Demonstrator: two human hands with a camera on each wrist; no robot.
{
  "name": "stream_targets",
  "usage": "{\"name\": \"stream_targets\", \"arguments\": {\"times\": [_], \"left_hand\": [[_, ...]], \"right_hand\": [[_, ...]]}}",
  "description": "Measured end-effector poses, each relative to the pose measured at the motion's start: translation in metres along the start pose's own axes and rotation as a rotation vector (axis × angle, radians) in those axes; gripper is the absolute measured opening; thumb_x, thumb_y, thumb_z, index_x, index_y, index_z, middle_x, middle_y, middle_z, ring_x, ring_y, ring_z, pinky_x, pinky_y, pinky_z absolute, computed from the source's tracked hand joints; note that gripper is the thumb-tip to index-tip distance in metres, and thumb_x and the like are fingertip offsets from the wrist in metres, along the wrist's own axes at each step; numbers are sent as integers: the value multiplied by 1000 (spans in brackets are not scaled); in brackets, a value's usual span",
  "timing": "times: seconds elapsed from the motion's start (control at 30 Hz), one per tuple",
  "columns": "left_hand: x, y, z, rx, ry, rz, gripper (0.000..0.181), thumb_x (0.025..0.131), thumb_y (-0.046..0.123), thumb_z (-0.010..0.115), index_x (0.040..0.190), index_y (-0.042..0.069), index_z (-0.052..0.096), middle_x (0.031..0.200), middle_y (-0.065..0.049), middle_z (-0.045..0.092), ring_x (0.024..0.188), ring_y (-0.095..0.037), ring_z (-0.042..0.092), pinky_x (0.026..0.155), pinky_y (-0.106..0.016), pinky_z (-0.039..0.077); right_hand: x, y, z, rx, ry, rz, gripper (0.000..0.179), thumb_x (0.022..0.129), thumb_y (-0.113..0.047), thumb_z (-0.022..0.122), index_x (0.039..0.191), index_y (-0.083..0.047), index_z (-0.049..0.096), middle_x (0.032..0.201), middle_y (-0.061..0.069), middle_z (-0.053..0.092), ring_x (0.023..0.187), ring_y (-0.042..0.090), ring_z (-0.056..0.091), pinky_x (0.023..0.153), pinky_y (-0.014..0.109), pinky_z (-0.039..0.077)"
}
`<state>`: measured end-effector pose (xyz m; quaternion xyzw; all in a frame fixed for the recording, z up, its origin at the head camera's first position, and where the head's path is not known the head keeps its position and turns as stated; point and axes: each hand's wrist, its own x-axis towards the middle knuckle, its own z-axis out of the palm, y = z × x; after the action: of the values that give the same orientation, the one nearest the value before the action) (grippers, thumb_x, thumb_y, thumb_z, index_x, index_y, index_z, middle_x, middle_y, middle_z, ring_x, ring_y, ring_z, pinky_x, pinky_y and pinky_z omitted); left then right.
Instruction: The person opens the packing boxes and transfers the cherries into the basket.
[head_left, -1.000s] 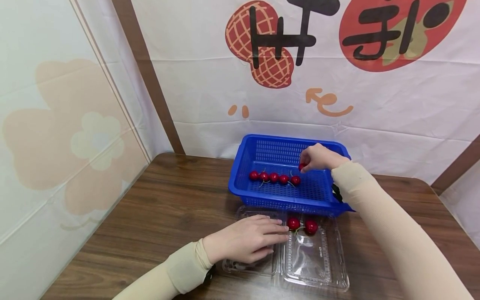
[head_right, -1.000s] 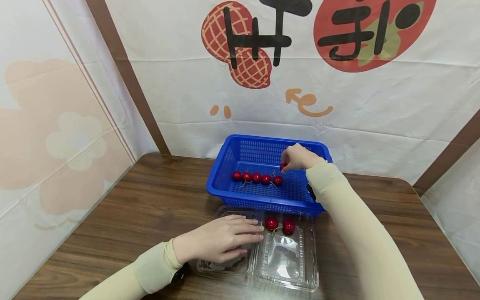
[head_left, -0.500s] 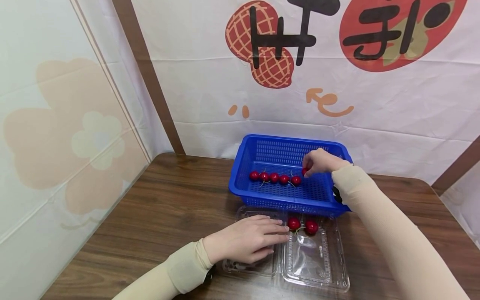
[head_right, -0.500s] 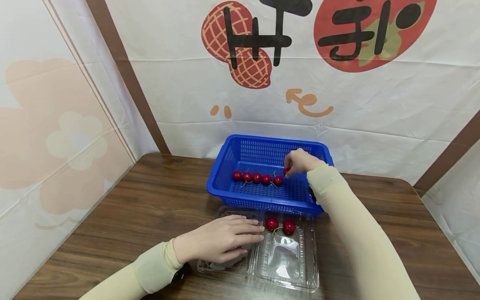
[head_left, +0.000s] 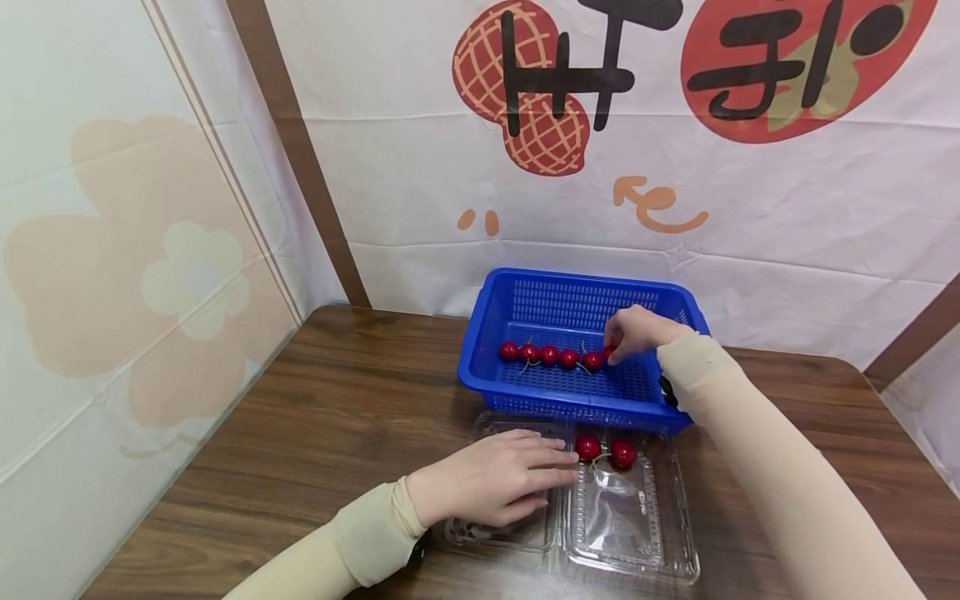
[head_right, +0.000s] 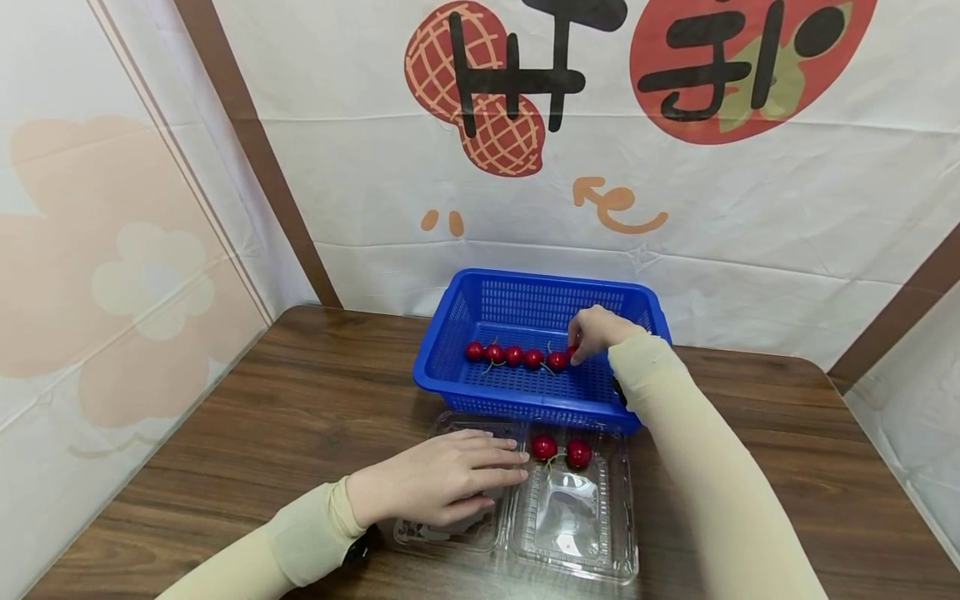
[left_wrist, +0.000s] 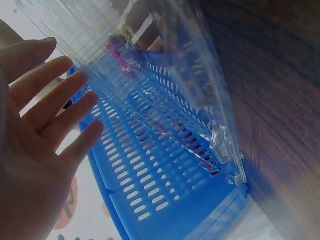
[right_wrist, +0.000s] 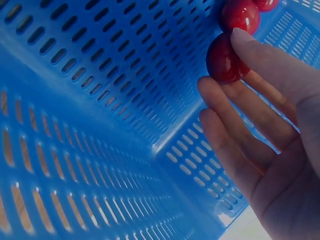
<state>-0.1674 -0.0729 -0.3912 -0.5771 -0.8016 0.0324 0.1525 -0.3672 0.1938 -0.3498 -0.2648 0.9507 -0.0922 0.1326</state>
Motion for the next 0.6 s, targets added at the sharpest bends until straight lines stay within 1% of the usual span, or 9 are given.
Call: {"name": "stream_targets", "arguments": {"times": [0.23, 0.43, 0.6], "left_hand": [[0, 0, 1, 1, -5, -6, 45, 92, 35, 54, 134, 19, 54, 139, 3, 53, 132, -16, 46, 112, -32, 35], [0, 0, 0, 5, -19, -14, 45, 92, 35, 54, 135, 20, 53, 140, 3, 52, 133, -16, 45, 113, -30, 32], [-1, 0, -1, 3, -23, -17, 45, 93, 35, 53, 135, 20, 53, 140, 4, 52, 133, -16, 45, 113, -31, 32]], "right_hand": [[4, 1, 5, 3, -2, -13, 23, 74, -18, 80, 91, -6, 71, 87, 5, 70, 78, 15, 63, 68, 30, 55], [5, 3, 7, -5, -13, 4, 23, 74, -19, 80, 91, -6, 70, 88, 6, 69, 78, 16, 61, 67, 29, 54], [6, 5, 9, 1, -32, 16, 24, 75, -19, 80, 93, -6, 70, 91, 7, 69, 80, 17, 61, 70, 31, 54]]}}
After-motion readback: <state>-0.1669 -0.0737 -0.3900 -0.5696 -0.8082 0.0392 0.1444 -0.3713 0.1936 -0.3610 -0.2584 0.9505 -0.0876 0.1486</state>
